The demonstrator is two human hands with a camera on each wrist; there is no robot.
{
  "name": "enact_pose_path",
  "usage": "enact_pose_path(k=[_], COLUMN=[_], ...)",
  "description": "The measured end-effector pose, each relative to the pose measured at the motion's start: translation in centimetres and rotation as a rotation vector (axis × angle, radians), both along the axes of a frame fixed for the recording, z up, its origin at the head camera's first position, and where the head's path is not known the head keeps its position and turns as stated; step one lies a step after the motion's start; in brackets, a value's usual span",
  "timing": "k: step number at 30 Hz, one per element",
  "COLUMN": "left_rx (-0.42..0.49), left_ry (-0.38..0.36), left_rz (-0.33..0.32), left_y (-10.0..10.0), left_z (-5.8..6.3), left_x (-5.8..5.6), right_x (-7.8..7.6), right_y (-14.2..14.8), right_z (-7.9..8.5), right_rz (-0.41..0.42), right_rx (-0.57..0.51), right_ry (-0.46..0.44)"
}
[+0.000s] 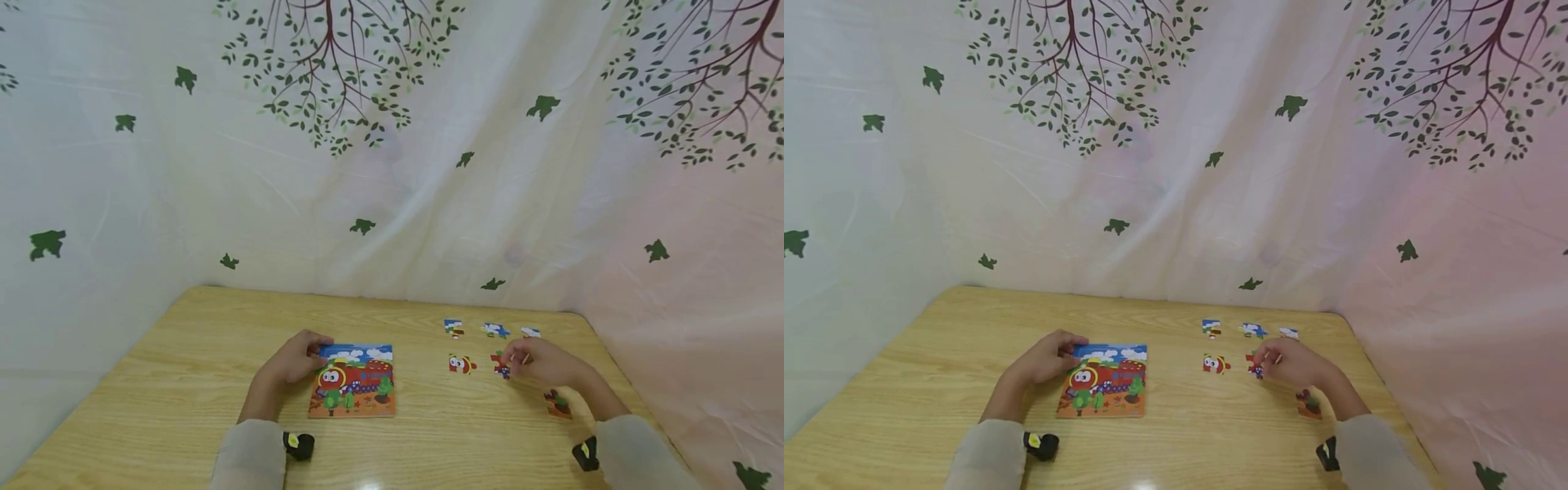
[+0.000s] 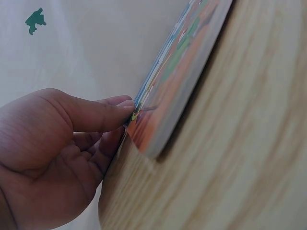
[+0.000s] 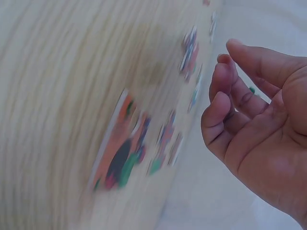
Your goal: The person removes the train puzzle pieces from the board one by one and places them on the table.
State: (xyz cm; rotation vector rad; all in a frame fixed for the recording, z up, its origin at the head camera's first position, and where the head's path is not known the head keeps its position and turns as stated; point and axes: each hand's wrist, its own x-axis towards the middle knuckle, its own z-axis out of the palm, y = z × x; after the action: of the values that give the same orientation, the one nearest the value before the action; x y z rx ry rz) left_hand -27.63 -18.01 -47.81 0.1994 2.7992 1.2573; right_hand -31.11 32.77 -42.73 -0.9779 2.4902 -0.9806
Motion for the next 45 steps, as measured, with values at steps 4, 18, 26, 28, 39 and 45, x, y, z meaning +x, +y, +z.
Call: enact_pose_path(k=[4, 18, 26, 28, 39, 45], left_rx=[-0.009, -0.005, -0.002, 0.000, -0.001, 0.005], left_ry=[0.004, 0.002, -0.006, -0.004, -0.012, -0.010], left_rz=[-0.005, 0.012, 0.014, 0.013, 0.011, 0.005], left_y=[0.0, 0.1, 0.0, 0.1, -0.1, -0.1], left_z=[0.1, 0.0, 0.1, 0.1, 0.0, 0.0], left_x=[0.1, 0.1, 0.1, 0.1, -0.2, -0.3], right_x=[-0.4, -1.0, -0.9, -0.7, 0.7, 1.5], right_y=[-2.6, -10.9, -15.0, -16.0, -21.5, -23.9], right_z=[0.4, 0.1, -0.7, -0.7, -0.9, -1.6], right_rz=[0.005, 0.098, 0.123, 0.135, 0.178, 0.202], right_rx=[0.002, -0.015, 0.042, 0.045, 0.050, 0.054], right_ry=[-0.029, -0.064, -0.018, -0.009, -0.001, -0.010])
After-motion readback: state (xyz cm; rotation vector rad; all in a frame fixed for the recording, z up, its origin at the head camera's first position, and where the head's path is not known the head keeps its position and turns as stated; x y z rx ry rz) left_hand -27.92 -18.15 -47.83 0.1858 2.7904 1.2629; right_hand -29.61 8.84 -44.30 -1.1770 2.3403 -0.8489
